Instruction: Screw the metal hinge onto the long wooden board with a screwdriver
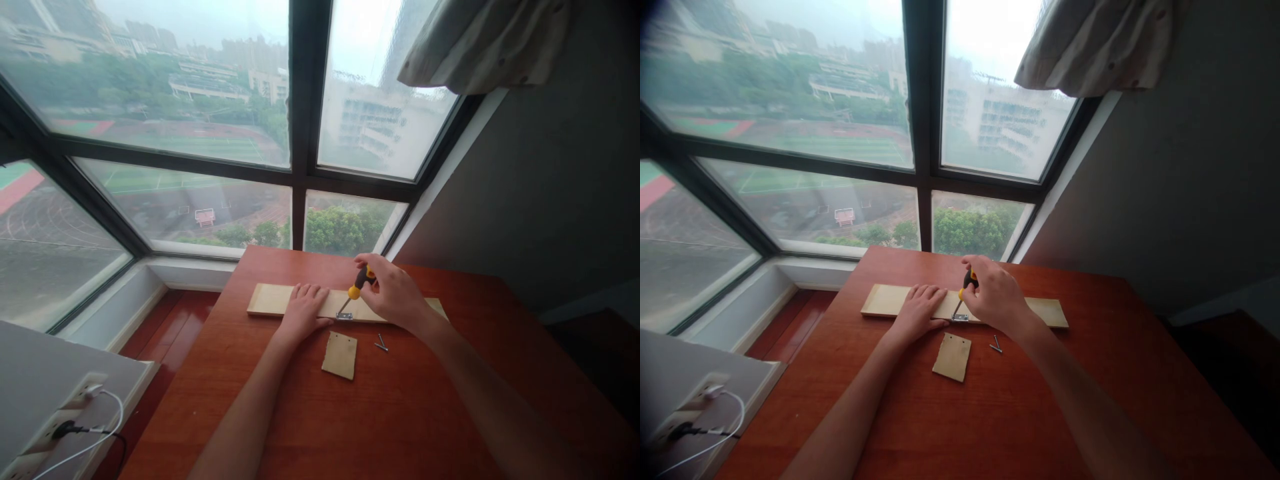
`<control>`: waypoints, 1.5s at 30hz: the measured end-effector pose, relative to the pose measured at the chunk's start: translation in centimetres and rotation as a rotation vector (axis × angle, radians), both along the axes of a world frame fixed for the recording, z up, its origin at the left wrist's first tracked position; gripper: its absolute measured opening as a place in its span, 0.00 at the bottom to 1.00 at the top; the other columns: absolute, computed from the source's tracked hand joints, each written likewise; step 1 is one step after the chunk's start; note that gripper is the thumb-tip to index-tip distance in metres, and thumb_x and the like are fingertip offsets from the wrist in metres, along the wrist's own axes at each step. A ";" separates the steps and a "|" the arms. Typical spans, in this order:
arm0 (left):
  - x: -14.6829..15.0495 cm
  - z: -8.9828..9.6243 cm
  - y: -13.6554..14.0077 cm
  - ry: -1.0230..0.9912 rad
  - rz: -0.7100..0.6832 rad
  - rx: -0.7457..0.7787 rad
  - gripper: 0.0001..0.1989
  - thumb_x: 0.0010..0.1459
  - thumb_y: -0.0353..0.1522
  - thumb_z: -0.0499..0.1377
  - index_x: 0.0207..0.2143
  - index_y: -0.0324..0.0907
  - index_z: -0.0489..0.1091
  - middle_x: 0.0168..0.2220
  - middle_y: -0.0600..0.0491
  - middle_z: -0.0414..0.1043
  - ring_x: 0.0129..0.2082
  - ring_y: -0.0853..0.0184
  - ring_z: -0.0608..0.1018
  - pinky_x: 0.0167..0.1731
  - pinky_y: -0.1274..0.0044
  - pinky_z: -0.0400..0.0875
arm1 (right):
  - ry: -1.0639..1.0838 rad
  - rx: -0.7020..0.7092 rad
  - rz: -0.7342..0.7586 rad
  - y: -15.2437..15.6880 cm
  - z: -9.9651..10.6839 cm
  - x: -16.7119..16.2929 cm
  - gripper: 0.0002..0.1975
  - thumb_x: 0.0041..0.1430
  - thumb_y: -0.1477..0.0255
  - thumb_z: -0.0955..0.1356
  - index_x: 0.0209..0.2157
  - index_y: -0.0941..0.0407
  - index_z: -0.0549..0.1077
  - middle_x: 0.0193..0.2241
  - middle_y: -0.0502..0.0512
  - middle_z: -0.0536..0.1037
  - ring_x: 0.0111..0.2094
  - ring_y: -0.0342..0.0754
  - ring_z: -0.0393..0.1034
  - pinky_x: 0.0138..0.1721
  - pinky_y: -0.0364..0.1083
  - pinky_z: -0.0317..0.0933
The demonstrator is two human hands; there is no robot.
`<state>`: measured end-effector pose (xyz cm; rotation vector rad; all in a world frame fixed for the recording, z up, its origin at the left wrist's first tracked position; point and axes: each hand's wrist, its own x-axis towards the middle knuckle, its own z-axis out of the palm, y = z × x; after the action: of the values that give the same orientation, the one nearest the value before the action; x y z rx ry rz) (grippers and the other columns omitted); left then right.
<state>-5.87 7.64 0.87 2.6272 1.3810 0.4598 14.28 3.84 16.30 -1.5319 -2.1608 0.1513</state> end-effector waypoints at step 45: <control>-0.1 0.0 0.0 -0.033 -0.002 -0.020 0.36 0.47 0.47 0.65 0.57 0.49 0.59 0.54 0.46 0.65 0.55 0.52 0.64 0.58 0.61 0.49 | -0.140 -0.043 0.061 -0.9 1.5 -1.2 0.24 0.52 0.76 0.64 0.52 0.52 0.66 0.49 0.55 0.74 0.45 0.50 0.70 0.41 0.45 0.62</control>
<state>-5.98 7.62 0.89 2.5928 1.3658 0.4848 13.06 2.93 17.85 -1.5418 -2.3286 0.1146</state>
